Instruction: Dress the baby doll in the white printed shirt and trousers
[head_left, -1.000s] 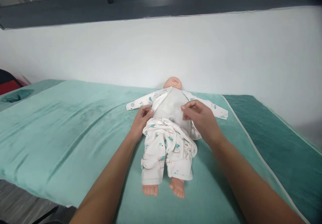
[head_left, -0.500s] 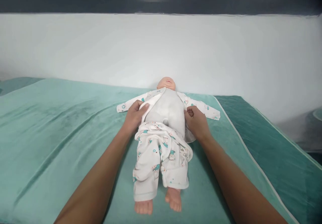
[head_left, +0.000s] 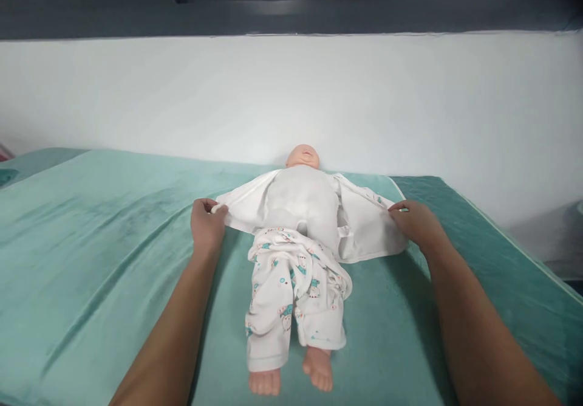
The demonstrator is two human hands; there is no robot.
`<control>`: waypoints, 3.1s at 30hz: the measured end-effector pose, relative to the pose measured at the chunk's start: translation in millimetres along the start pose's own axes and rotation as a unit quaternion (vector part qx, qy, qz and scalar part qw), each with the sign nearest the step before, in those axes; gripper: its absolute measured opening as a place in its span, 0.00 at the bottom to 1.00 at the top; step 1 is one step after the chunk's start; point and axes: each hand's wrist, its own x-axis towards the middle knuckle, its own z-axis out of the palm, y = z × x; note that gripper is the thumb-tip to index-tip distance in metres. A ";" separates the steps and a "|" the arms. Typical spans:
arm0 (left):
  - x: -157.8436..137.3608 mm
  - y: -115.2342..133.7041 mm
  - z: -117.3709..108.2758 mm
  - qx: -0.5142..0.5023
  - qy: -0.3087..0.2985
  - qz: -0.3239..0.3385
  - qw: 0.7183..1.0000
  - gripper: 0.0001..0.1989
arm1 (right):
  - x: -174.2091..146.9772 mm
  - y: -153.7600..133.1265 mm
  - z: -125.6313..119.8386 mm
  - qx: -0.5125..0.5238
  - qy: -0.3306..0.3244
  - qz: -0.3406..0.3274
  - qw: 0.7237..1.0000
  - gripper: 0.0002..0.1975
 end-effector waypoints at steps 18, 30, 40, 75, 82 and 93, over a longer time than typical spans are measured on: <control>-32.0 28.9 22.4 0.130 -0.307 0.195 0.922 0.06 | -12.0 -43.0 67.9 0.115 0.127 -0.286 0.943 0.21; -33.7 39.0 20.9 0.205 -0.371 0.118 0.898 0.09 | -56.1 -73.1 32.2 0.069 0.063 -0.342 0.935 0.08; -35.8 41.1 20.0 0.182 -0.387 0.095 0.899 0.07 | -73.6 -74.0 25.5 0.039 -0.102 -0.319 0.941 0.09; -50.5 49.9 19.2 -0.054 -0.307 0.083 0.947 0.08 | -122.5 -111.7 -3.7 0.118 -0.251 -0.529 0.802 0.08; -48.0 46.0 22.4 -0.104 -0.267 0.066 0.956 0.05 | -124.7 -111.2 -8.5 0.177 -0.348 -0.445 0.806 0.09; -52.8 58.3 21.3 -0.245 -0.293 -0.029 0.924 0.06 | -113.4 -99.8 16.5 0.431 -0.312 -0.263 0.805 0.14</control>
